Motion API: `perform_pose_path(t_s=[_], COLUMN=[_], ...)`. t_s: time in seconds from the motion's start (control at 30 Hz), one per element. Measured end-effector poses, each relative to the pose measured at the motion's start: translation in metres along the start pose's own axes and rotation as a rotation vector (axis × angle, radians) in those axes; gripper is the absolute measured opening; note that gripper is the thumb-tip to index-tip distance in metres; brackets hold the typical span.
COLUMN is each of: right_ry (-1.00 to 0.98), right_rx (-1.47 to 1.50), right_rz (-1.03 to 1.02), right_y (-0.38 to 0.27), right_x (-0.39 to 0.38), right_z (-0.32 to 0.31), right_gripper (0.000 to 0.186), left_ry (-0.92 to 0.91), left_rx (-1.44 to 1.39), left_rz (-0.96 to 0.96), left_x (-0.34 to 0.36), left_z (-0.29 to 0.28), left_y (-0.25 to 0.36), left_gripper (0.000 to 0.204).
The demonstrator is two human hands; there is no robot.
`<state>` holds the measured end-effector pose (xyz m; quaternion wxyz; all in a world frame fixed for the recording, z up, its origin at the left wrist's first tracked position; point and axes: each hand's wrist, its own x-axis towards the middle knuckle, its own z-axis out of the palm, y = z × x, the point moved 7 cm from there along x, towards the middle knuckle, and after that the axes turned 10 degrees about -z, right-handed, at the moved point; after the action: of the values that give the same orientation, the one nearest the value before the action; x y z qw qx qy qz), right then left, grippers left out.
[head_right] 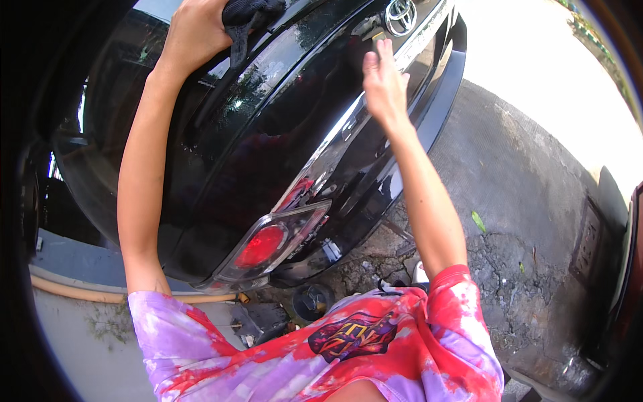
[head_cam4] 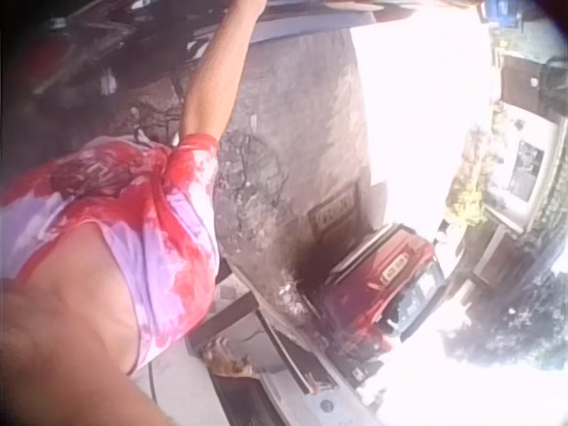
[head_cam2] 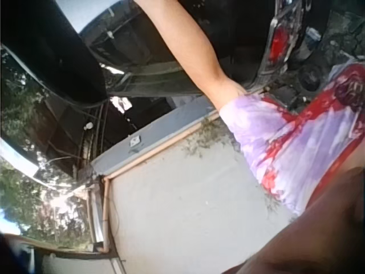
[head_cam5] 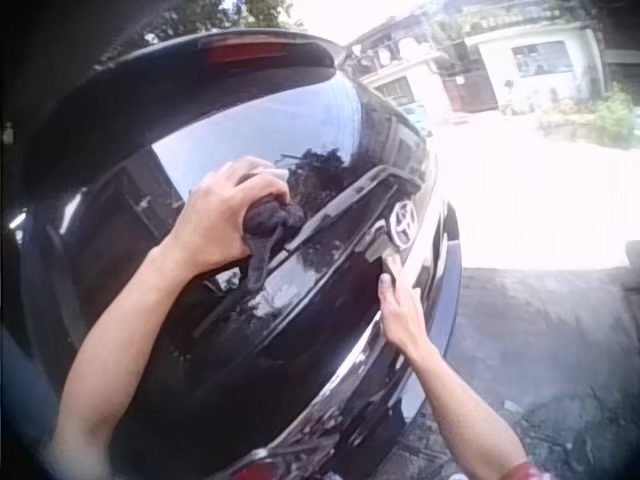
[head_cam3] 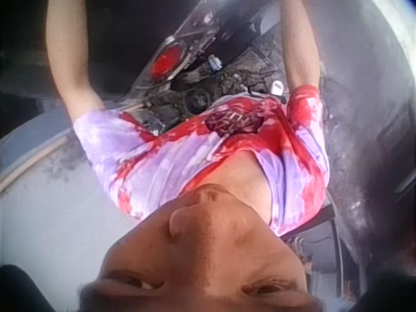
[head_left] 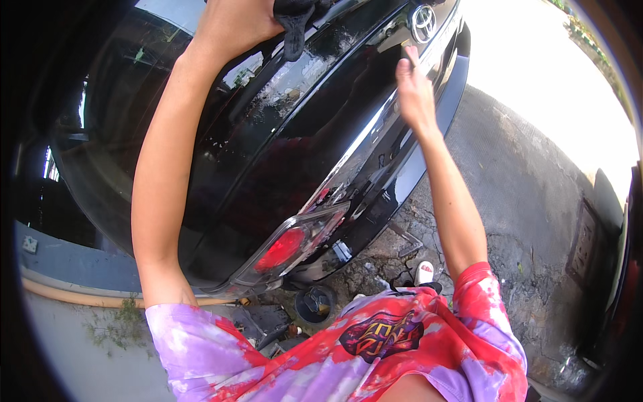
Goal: The person cleans the rear exterior of a black vehicle using a cloth and a sanding block, dipping the cloth into a bucket of water.
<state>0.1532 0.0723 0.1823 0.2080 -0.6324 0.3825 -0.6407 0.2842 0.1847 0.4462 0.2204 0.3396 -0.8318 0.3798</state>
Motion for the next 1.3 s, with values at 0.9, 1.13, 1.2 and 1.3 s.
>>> perform_pose_path(t_s=[0.9, 1.13, 1.2, 1.3], right_ry=[-0.279, -0.216, -0.312, -0.447], right_rx=[-0.290, -0.305, -0.241, 0.169], right_rz=[0.199, 0.094, -0.008, -0.091], right_y=[0.080, 0.079, 0.050, 0.042], right_x=[0.042, 0.048, 0.003, -0.066], right_z=[-0.022, -0.026, -0.017, -0.020], right_gripper=[0.065, 0.066, 0.067, 0.053], left_ry=[-0.067, -0.141, -0.246, -0.107], left_rx=[0.039, 0.038, 0.054, 0.077], left_rz=[-0.228, -0.253, -0.315, -0.344], left_x=[-0.001, 0.013, 0.018, 0.039], left_z=[0.030, 0.037, 0.037, 0.023], left_y=[-0.003, 0.002, 0.002, 0.027], left_gripper=[0.046, 0.046, 0.046, 0.046])
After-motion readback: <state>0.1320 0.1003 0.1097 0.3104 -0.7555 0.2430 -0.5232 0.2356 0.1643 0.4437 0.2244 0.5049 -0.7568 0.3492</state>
